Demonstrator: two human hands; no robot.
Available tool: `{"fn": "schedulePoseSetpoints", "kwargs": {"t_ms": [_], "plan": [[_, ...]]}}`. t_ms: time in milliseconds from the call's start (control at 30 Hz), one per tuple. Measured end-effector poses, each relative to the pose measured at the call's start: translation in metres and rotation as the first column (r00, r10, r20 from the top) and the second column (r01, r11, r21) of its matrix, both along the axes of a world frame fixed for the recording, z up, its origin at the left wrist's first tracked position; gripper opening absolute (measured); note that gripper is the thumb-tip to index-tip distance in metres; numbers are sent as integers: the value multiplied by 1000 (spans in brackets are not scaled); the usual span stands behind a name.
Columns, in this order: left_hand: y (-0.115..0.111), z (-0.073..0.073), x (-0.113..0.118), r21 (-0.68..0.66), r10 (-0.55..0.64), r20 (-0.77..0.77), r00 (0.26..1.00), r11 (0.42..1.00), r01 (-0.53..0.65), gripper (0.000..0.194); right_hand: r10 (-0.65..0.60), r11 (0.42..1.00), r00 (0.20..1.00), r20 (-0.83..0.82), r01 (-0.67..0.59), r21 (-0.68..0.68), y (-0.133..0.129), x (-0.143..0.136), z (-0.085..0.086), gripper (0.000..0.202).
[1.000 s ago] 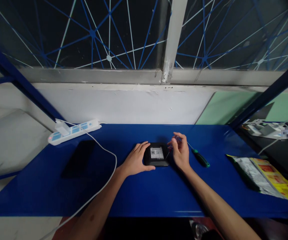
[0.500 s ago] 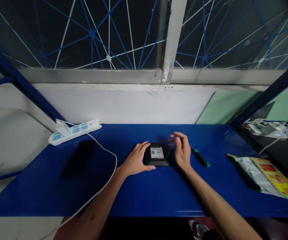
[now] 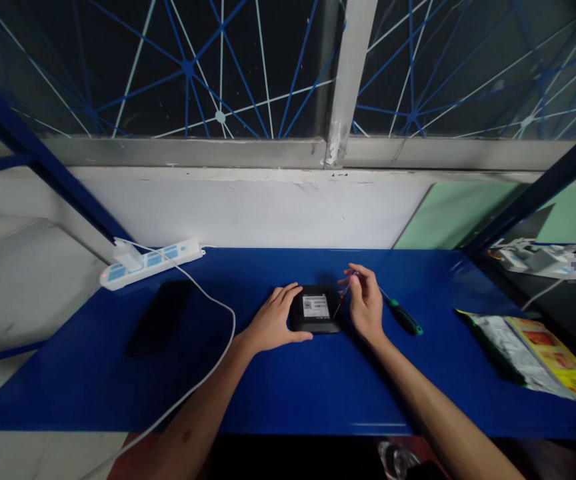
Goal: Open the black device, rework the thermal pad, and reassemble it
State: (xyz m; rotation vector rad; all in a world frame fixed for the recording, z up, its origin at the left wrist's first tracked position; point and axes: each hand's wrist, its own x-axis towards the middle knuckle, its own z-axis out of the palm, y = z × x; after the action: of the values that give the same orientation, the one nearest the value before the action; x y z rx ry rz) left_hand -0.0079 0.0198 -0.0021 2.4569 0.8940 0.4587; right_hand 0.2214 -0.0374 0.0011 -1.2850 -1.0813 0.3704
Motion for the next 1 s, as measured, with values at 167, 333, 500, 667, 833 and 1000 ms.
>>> {"fn": "schedulePoseSetpoints", "kwargs": {"t_ms": [167,333,500,667,833,1000], "plan": [[-1,0,2,2,7,2,1000,1000,-7,102,-46,999,994,95,48,-19,4,3,2,32],[-3,-2,5,14,6,8,1000,1000,-6,103,-1,1000,999,-51,1,11,18,-16,11,33],[-4,0,5,28,8,12,1000,1000,-9,102,54,998,995,-85,-52,22,32,-41,14,31],[-4,2,6,27,12,3,1000,1000,-12,103,26,1000,996,-83,-24,17,30,-46,9,30],[-4,1,6,23,10,-9,1000,1000,-10,103,23,1000,999,-46,-24,-15,27,-44,4,32],[-5,0,5,19,9,-11,1000,1000,-9,104,17,1000,999,-51,-17,-6,25,-44,2,32]]}}
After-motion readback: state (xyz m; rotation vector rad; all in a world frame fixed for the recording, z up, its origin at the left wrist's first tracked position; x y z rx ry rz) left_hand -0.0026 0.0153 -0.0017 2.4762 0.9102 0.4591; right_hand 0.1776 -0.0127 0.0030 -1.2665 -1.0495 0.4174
